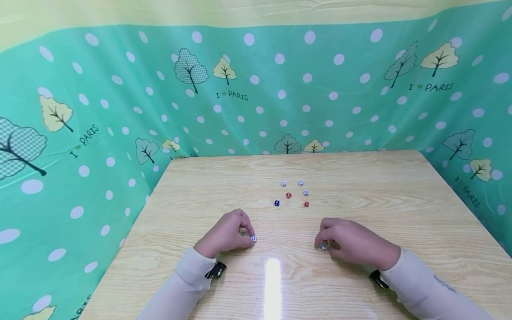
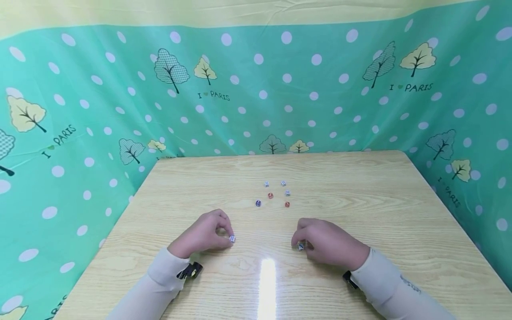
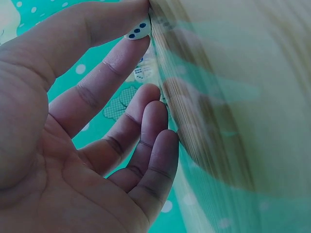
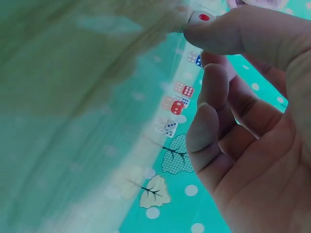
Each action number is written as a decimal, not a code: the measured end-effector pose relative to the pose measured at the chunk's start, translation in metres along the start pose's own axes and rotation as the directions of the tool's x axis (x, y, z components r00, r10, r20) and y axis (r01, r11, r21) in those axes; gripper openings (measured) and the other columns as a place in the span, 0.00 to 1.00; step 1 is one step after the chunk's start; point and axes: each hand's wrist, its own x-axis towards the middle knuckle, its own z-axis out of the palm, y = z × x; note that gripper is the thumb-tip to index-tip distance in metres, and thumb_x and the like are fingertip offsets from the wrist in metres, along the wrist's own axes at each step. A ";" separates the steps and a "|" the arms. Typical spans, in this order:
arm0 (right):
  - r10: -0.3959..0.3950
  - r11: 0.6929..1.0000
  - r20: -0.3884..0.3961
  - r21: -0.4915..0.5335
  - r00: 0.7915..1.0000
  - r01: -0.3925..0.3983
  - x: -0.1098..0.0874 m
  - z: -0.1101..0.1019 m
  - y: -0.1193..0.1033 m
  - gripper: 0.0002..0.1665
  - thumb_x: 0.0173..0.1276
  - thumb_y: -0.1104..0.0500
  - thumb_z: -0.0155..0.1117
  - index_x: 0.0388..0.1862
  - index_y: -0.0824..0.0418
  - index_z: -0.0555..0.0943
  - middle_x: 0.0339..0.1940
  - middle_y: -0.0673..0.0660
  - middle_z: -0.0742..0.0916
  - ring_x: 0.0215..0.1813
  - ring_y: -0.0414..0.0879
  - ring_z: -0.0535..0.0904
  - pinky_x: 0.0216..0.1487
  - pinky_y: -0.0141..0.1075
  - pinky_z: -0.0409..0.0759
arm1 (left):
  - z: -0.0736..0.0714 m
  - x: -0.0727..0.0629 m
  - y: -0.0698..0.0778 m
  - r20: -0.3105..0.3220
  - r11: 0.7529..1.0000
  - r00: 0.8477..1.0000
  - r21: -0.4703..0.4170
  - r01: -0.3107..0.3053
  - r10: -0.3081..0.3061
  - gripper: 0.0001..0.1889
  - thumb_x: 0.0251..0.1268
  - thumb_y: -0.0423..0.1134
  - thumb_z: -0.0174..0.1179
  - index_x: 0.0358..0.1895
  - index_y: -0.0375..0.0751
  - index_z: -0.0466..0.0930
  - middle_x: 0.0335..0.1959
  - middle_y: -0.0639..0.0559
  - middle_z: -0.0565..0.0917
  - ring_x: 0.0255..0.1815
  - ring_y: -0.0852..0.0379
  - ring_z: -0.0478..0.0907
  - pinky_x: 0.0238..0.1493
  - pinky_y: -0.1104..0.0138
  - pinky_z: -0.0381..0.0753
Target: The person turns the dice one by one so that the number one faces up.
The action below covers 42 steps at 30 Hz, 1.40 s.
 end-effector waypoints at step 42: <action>-0.007 0.989 0.061 0.146 0.998 -0.002 0.001 -0.009 0.000 0.13 0.64 0.62 0.75 0.37 0.40 0.88 0.36 0.36 0.84 0.39 0.34 0.80 0.43 0.32 0.82 | 0.000 0.001 -0.003 -0.008 1.000 1.000 0.000 -0.026 0.026 0.10 0.46 0.39 0.81 0.23 0.57 0.87 0.42 0.59 0.78 0.43 0.57 0.76 0.45 0.63 0.74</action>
